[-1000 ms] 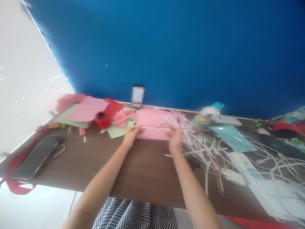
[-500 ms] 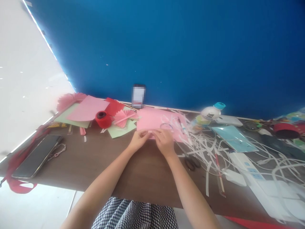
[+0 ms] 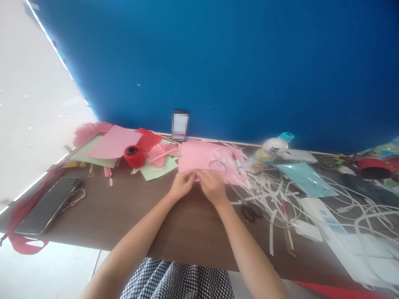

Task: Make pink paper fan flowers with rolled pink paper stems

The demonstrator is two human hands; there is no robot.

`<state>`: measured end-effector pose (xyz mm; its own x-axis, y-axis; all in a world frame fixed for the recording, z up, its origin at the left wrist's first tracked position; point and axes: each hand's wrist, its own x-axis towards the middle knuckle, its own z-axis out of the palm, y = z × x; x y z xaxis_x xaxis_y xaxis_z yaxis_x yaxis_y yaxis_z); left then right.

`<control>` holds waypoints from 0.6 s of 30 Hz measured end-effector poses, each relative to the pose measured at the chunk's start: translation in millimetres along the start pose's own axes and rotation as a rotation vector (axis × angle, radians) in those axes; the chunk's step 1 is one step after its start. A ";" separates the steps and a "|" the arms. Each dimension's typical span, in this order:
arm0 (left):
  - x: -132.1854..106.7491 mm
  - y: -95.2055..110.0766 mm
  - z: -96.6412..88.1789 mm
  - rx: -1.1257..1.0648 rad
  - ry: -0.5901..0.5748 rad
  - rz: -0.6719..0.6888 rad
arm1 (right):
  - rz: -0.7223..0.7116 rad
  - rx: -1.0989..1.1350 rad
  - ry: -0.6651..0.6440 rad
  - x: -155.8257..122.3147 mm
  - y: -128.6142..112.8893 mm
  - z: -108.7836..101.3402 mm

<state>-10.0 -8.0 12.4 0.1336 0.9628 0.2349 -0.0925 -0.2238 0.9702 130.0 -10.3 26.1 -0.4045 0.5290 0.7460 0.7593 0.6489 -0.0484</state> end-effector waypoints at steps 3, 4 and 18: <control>-1.1 1.0 -0.1 0.069 -0.003 0.029 | 0.011 -0.004 -0.002 1.5 -2.5 -0.5; -1.5 1.3 -0.1 0.091 -0.002 0.037 | 0.012 -0.008 -0.002 1.8 -3.1 -0.6; -9.1 -2.8 -2.5 0.290 0.039 0.065 | -0.052 -0.151 -0.041 3.0 -10.0 -0.4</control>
<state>-13.5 -15.8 7.4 0.0985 0.9490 0.2996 0.1872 -0.3134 0.9310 121.4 -15.4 29.1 -0.4631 0.5209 0.7171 0.8038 0.5877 0.0922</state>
